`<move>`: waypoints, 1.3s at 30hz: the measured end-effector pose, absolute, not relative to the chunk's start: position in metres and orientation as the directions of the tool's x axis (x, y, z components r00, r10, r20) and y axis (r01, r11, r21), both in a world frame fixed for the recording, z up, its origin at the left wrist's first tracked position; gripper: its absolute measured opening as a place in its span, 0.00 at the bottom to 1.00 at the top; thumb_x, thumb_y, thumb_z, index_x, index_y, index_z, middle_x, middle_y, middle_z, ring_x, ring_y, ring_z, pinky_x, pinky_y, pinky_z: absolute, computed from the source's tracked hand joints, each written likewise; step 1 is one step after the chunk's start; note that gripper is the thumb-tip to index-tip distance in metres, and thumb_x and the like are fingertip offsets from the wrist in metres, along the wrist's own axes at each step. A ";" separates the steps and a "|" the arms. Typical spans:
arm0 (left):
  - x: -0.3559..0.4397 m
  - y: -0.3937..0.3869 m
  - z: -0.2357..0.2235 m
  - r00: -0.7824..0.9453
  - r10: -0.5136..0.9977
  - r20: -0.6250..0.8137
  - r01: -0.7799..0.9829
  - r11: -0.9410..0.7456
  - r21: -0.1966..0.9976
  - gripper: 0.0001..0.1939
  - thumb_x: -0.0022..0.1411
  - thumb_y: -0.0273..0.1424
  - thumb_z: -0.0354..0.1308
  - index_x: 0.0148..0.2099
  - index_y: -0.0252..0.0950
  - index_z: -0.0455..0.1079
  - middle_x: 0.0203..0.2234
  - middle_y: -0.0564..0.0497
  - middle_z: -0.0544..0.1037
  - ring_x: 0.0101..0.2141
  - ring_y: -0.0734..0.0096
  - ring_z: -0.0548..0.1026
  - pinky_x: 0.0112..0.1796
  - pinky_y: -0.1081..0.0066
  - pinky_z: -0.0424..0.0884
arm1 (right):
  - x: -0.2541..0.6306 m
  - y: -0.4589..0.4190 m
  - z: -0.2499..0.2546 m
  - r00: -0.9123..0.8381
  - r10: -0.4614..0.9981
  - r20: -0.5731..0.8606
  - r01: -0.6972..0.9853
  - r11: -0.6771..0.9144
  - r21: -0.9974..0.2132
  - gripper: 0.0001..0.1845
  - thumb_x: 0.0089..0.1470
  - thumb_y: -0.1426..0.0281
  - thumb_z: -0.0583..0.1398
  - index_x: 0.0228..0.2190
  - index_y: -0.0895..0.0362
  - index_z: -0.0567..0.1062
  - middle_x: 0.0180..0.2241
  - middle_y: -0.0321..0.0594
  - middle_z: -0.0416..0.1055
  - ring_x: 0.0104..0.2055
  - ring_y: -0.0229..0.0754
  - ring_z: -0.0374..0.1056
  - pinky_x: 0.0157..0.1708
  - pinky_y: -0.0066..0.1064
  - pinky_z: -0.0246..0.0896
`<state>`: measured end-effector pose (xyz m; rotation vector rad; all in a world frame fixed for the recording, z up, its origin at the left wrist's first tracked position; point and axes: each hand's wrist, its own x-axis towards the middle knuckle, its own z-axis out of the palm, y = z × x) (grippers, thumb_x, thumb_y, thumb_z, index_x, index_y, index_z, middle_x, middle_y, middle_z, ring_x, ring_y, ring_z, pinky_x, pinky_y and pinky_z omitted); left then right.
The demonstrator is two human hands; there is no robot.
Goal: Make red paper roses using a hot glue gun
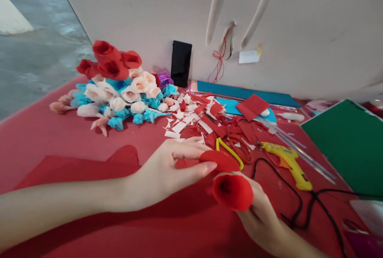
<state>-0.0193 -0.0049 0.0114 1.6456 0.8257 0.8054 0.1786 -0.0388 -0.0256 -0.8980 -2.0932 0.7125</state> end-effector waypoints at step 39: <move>-0.020 -0.011 0.022 0.573 0.819 0.027 0.152 -0.138 0.979 0.15 0.57 0.20 0.51 0.40 0.42 0.71 0.33 0.60 0.78 0.38 0.77 0.75 0.40 0.83 0.69 | 0.168 -0.043 -0.016 -0.327 0.940 0.096 0.287 0.196 -0.938 0.16 0.59 0.70 0.50 0.22 0.57 0.69 0.21 0.34 0.68 0.24 0.32 0.63 0.25 0.22 0.56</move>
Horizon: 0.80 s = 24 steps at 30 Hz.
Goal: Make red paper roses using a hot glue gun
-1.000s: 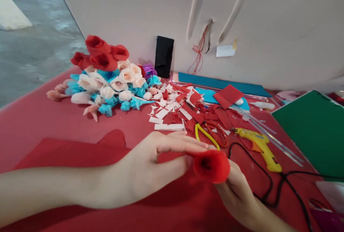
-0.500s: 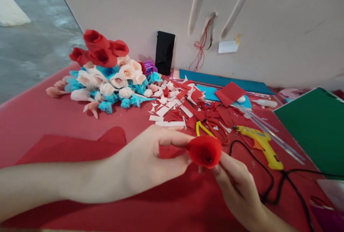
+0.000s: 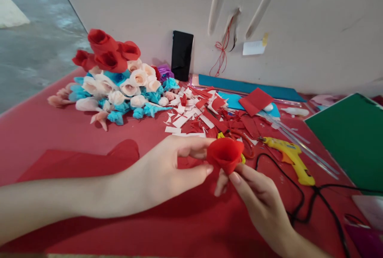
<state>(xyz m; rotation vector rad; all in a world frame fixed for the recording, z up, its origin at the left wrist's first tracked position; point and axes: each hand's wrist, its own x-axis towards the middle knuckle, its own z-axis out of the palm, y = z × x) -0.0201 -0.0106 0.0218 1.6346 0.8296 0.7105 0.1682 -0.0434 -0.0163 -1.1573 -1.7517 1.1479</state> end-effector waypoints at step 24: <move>-0.025 0.004 0.013 0.663 0.745 0.071 0.207 -0.273 0.940 0.25 0.53 0.19 0.53 0.53 0.40 0.63 0.43 0.54 0.75 0.43 0.72 0.73 0.43 0.78 0.68 | 0.176 -0.042 -0.008 -0.410 0.908 -0.085 0.157 -0.022 -0.987 0.19 0.58 0.65 0.52 0.19 0.58 0.72 0.19 0.35 0.70 0.25 0.34 0.63 0.29 0.25 0.57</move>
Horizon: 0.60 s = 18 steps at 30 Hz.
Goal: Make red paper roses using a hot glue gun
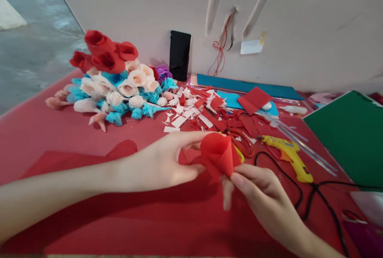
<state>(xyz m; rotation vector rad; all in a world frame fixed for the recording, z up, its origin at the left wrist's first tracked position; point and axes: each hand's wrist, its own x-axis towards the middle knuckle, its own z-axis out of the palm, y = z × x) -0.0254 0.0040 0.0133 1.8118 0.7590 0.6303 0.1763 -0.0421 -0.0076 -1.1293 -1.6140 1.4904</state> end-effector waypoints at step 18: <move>-0.027 0.011 0.007 0.842 0.400 0.363 0.115 -0.789 0.604 0.19 0.57 0.29 0.55 0.52 0.40 0.61 0.37 0.48 0.77 0.38 0.68 0.73 0.45 0.69 0.64 | 0.190 -0.039 0.003 -0.593 0.773 -0.225 0.350 -0.004 -0.937 0.14 0.55 0.71 0.56 0.19 0.57 0.70 0.19 0.30 0.72 0.21 0.31 0.66 0.27 0.20 0.60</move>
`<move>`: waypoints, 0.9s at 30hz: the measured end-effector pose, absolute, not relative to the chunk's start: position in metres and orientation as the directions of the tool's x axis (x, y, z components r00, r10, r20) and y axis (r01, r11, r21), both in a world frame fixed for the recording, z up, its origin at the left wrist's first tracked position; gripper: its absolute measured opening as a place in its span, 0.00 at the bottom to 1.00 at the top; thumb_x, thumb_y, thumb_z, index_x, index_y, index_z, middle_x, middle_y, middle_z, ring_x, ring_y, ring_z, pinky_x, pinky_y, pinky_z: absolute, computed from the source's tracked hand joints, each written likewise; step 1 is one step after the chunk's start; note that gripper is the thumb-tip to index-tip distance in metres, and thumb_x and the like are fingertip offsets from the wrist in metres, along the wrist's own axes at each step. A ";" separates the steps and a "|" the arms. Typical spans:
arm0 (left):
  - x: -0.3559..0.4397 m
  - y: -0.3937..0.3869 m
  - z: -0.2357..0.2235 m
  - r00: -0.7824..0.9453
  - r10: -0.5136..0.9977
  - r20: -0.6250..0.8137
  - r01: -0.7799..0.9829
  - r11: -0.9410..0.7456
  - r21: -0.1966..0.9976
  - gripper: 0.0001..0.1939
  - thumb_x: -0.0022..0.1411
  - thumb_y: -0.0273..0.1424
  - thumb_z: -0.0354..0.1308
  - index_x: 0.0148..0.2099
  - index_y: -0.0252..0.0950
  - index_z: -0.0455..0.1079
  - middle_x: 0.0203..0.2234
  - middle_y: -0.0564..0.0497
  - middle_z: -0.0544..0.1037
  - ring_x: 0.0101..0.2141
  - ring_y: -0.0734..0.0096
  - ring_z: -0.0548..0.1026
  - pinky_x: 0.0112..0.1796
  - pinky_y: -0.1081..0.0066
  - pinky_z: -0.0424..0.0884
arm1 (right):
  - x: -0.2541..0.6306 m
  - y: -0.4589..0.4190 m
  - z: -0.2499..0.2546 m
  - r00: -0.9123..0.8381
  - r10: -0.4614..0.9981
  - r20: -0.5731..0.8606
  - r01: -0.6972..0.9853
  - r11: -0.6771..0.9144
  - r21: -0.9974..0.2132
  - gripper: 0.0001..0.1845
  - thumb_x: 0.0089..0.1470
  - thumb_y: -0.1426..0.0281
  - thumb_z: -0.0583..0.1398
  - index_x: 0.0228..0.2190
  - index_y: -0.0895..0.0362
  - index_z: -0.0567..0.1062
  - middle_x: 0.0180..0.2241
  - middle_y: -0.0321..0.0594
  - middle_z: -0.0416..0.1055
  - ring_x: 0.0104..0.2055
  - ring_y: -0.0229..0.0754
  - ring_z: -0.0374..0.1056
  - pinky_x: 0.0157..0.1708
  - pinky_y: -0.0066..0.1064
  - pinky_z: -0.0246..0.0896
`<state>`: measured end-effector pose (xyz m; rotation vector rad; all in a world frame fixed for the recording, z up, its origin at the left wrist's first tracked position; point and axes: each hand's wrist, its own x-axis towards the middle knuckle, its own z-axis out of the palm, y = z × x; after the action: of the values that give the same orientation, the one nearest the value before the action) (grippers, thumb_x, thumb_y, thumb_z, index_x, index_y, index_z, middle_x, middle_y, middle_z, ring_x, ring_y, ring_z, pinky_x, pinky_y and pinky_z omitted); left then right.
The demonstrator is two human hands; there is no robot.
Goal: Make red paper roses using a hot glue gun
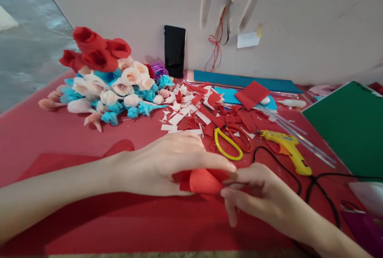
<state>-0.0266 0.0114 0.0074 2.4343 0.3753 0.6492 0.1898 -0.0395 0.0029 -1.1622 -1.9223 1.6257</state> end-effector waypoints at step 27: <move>-0.027 0.013 0.004 0.846 0.314 0.431 0.105 -0.890 0.444 0.06 0.59 0.28 0.53 0.37 0.37 0.70 0.31 0.52 0.78 0.32 0.73 0.73 0.52 0.63 0.59 | 0.185 -0.032 0.011 -0.562 0.766 -0.312 0.488 0.002 -0.873 0.19 0.56 0.67 0.53 0.16 0.59 0.67 0.18 0.35 0.72 0.21 0.31 0.63 0.26 0.21 0.56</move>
<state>-0.0269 0.0134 0.0043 2.6142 0.3109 0.7082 0.1845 -0.0316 0.0106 -1.3099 -2.0257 1.5831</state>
